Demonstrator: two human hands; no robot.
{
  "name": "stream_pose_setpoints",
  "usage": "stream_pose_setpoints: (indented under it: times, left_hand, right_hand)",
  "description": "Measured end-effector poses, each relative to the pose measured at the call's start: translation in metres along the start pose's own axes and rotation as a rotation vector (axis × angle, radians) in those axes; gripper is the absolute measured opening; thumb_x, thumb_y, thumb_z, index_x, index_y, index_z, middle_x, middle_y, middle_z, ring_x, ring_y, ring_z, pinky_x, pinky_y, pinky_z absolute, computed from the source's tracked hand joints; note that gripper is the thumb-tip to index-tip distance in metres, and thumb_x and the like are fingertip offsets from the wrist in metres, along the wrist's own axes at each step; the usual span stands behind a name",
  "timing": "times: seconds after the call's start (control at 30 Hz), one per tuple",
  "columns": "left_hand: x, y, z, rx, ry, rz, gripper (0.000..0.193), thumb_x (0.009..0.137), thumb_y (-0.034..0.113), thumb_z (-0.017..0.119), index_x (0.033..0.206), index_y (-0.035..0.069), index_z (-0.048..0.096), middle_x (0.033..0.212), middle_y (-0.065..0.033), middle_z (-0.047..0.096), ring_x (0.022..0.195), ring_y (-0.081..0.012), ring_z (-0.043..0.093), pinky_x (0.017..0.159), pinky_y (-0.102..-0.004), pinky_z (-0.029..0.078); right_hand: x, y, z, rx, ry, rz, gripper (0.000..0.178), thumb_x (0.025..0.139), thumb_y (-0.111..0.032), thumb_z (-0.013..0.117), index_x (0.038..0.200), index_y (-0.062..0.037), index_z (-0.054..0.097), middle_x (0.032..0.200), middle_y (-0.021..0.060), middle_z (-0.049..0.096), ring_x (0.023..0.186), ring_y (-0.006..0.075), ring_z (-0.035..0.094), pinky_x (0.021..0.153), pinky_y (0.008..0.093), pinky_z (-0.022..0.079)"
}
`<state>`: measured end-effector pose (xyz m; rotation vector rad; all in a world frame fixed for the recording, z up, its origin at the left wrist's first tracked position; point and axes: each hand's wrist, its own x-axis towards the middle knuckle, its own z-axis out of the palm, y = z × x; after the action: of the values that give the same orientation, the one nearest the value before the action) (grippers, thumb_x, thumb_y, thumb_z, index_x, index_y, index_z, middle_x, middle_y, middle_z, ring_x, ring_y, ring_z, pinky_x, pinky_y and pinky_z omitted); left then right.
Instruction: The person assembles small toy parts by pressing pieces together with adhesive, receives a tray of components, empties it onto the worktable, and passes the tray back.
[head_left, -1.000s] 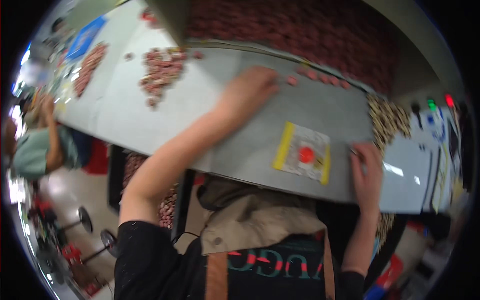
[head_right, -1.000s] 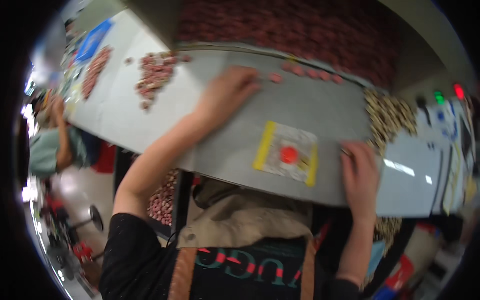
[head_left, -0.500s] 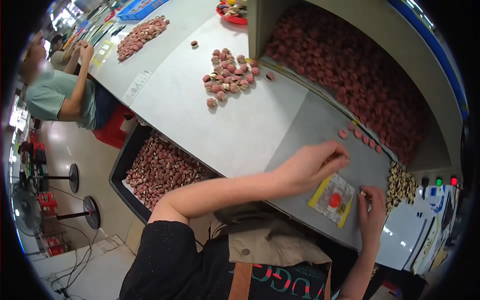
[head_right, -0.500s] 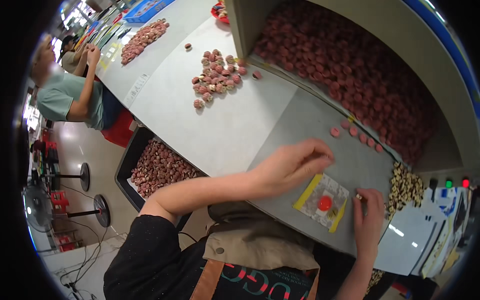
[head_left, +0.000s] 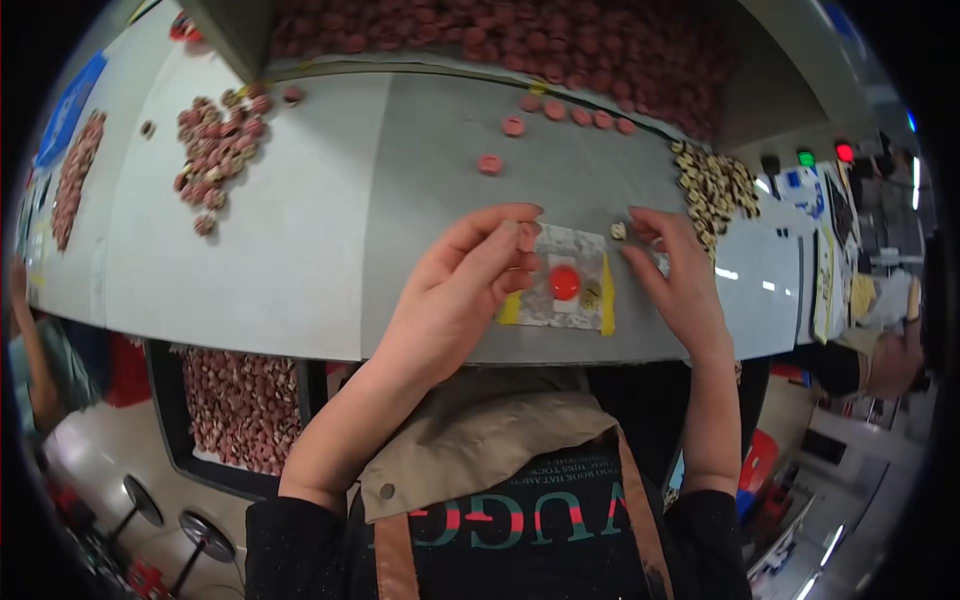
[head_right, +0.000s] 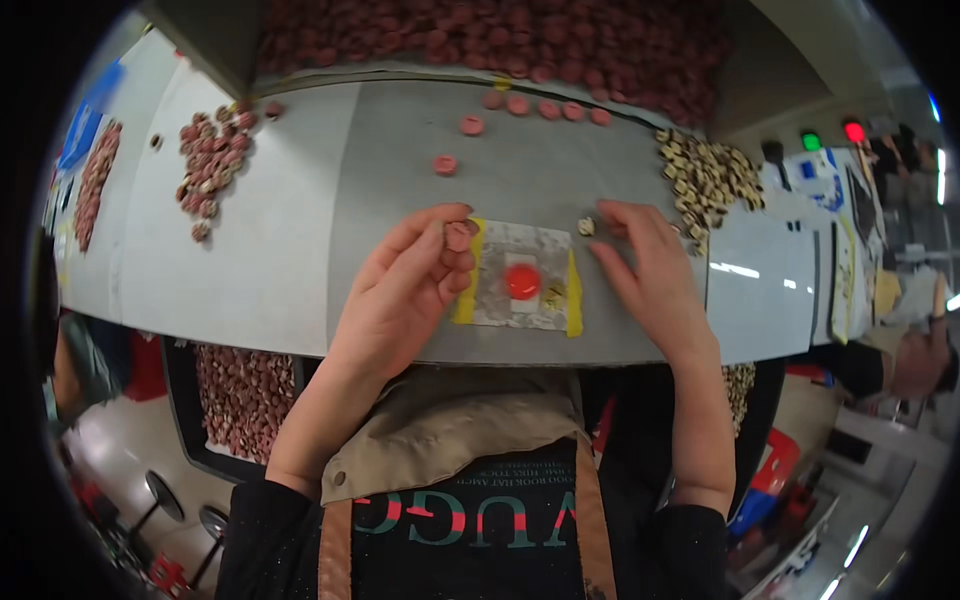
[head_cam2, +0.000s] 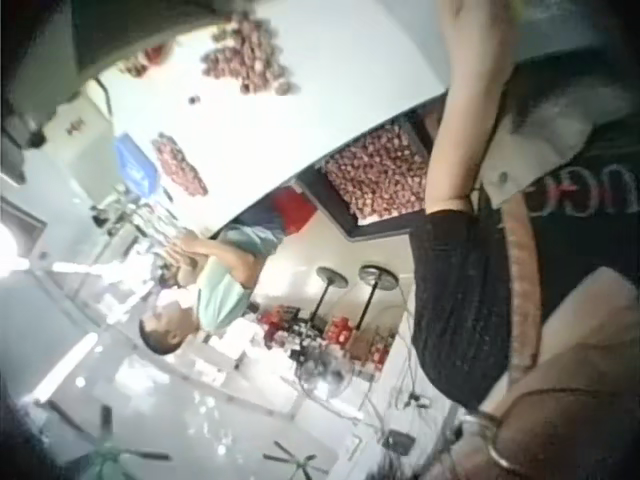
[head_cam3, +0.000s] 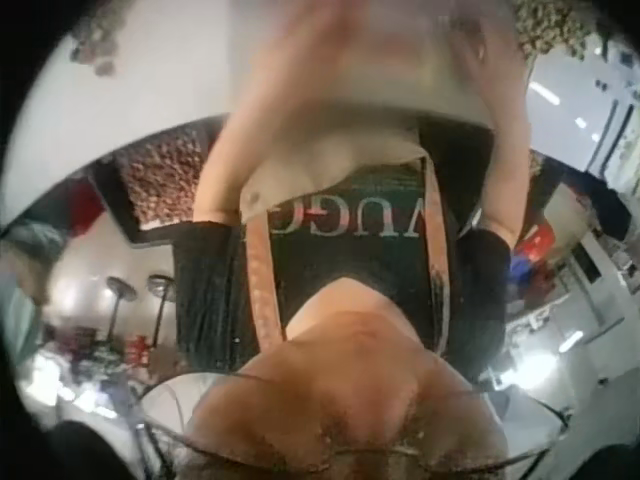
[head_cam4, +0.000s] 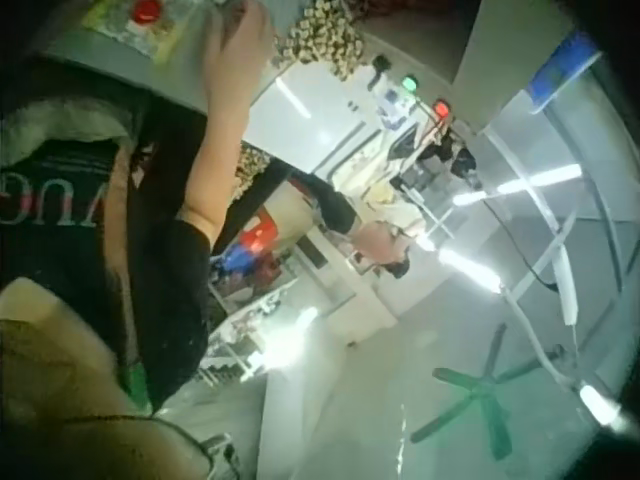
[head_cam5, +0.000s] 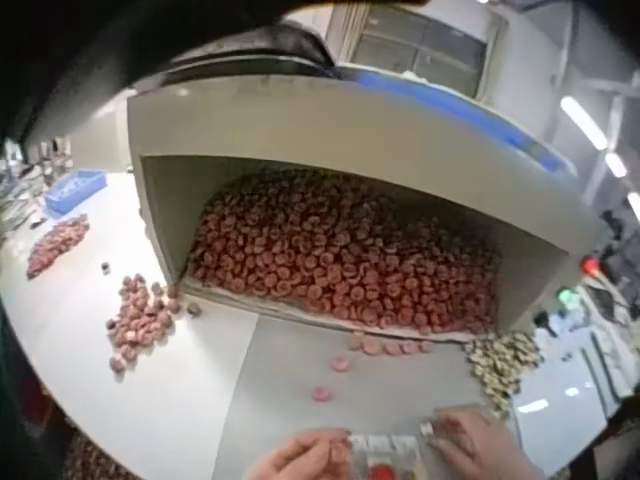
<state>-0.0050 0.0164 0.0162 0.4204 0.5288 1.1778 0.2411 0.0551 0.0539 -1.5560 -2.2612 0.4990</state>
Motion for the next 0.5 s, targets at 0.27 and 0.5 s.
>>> stream_pose_setpoints:
  times: [0.27, 0.5]
  left_hand:
    - [0.007, -0.020, 0.001, -0.059, -0.084, -0.010, 0.034, 0.101, 0.019, 0.048, 0.128, 0.000, 0.049, 0.108, -0.0030, 0.059, 0.093, -0.0095, 0.056, 0.086, -0.0240, 0.046]
    - [0.009, -0.023, 0.005, -0.034, -0.048, -0.044, 0.033, 0.101, 0.019, 0.047, 0.129, 0.001, 0.048, 0.111, -0.0043, 0.060, 0.097, -0.0106, 0.059, 0.087, -0.0249, 0.047]
  right_hand:
    - [-0.001, 0.013, -0.005, -0.093, 0.048, -0.153, 0.022, 0.086, -0.004, 0.064, 0.108, -0.0023, 0.061, 0.098, 0.0114, 0.062, 0.088, 0.0267, 0.062, 0.072, 0.0323, 0.050]
    - [-0.008, -0.005, -0.013, 0.018, -0.011, -0.071, 0.017, 0.085, -0.003, 0.063, 0.102, -0.0014, 0.062, 0.094, 0.0114, 0.061, 0.084, 0.0269, 0.061, 0.070, 0.0317, 0.049]
